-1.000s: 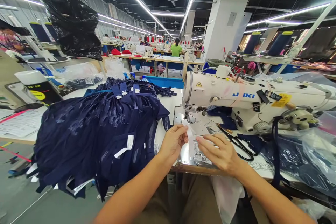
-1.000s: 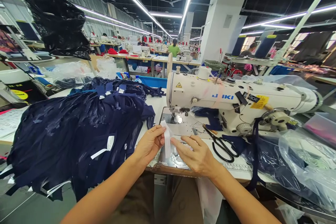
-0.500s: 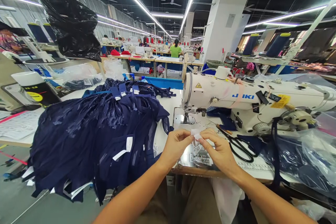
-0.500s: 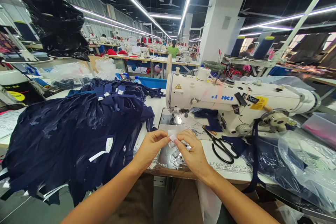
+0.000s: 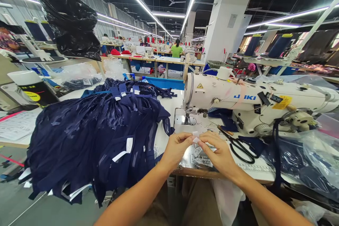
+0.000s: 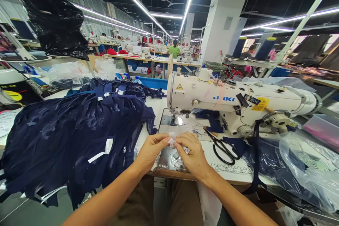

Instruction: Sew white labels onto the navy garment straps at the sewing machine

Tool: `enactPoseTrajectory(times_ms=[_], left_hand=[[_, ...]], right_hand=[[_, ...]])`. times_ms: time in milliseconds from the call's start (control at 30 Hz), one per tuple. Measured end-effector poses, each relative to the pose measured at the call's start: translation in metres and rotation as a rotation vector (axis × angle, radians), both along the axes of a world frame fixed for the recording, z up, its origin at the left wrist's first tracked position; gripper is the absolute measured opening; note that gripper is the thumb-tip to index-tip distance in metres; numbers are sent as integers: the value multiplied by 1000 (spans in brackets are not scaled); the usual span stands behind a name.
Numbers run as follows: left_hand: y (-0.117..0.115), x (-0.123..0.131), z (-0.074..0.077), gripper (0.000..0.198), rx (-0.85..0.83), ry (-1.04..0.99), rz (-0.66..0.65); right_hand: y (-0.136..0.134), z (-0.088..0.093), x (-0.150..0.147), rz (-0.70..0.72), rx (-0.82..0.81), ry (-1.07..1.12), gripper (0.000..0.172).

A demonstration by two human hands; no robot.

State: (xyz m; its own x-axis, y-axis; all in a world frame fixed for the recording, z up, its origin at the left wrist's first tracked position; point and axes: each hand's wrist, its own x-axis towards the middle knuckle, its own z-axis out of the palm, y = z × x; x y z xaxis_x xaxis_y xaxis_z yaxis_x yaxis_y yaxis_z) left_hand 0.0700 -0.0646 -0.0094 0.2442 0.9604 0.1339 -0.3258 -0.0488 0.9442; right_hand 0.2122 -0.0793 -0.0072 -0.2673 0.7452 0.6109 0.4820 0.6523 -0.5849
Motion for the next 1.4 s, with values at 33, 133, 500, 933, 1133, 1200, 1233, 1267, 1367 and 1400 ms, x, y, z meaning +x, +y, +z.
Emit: enactPoseTrajectory(times_ms=[33,133,500,933,1133,1200,1233,1267,1367,1400], left_hand=[[0,0,-1,15,-5,-1,1],[1,0,-2,13,-13,0,27],[0,5,-7,14,-90,-20,153],[1,10,-7,12,60,80,301],[-1,16,-6,10,53,-4,283],[0,16,-7,10,48,-19,278],[0,15,-7,10,45,-26,275],[0,14,-7,10,40,-32,272],[0,12,-7,11,17,-49,254],[0,12,-7,11,7,-55,246]], right_hand=[[-1,0,0,-2,45,-44,15],[-3,0,0,6,100,-108,15],[10,-7,0,-40,-523,615,17],[0,1,-8,-409,394,-231,16],[-3,-3,-22,-487,591,-464,15],[-4,-4,-24,-483,585,-454,15],[-4,-4,-23,-476,564,-435,15],[-4,-3,-22,-464,529,-398,15],[-4,2,-17,-392,292,-114,13],[-4,4,-16,-344,161,22,12]])
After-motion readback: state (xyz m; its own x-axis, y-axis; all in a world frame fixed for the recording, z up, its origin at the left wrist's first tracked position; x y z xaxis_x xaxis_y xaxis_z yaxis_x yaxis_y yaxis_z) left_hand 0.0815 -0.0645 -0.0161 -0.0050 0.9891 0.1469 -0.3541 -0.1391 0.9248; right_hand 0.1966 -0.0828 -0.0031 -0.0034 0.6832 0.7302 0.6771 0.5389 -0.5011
